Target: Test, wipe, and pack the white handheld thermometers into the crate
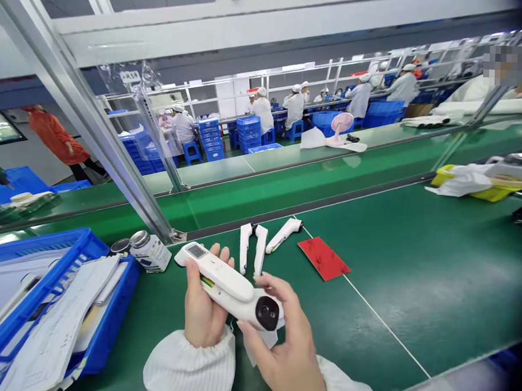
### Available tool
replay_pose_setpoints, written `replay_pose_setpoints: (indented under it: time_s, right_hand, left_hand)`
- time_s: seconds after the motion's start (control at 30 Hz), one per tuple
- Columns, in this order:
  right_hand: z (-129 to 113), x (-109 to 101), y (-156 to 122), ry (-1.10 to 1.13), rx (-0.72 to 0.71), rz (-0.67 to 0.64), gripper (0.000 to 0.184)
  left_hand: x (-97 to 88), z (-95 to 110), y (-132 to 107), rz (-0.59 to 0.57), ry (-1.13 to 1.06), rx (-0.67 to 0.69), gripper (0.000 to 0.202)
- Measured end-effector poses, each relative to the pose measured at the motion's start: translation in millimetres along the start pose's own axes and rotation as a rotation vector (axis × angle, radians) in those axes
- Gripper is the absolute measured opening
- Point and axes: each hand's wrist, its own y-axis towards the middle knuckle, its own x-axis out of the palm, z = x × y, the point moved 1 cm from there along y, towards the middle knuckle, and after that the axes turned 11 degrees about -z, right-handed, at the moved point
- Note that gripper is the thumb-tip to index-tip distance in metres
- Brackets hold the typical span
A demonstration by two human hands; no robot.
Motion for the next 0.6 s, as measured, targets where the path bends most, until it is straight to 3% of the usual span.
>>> replay_pose_setpoints:
  time_s: [0.1, 0.2, 0.37, 0.5, 0.6]
  right_hand:
    - [3, -4, 4, -0.296, -0.111, -0.127, 0.068]
    - [8, 2, 6, -0.425, -0.173, -0.247, 0.071]
    - [29, 16, 4, -0.281, -0.123, -0.178, 0.065]
    - [41, 21, -5, -0.091, -0.055, -0.144, 0.059]
    - [47, 23, -18, 0.066, 0.100, 0.010, 0.055]
  left_hand:
    - [1.8, -6, -11, -0.089, 0.206, 0.160, 0.037]
    - [5.4, -11, -24, -0.117, 0.446, 0.262, 0.034]
    - [8.3, -15, -33, -0.122, 0.762, 0.323, 0.029]
    - [4.5, -22, -35, -0.317, 0.636, 0.326, 0.050]
    - [2.7, -30, -37, -0.465, 0.574, 0.323, 0.069]
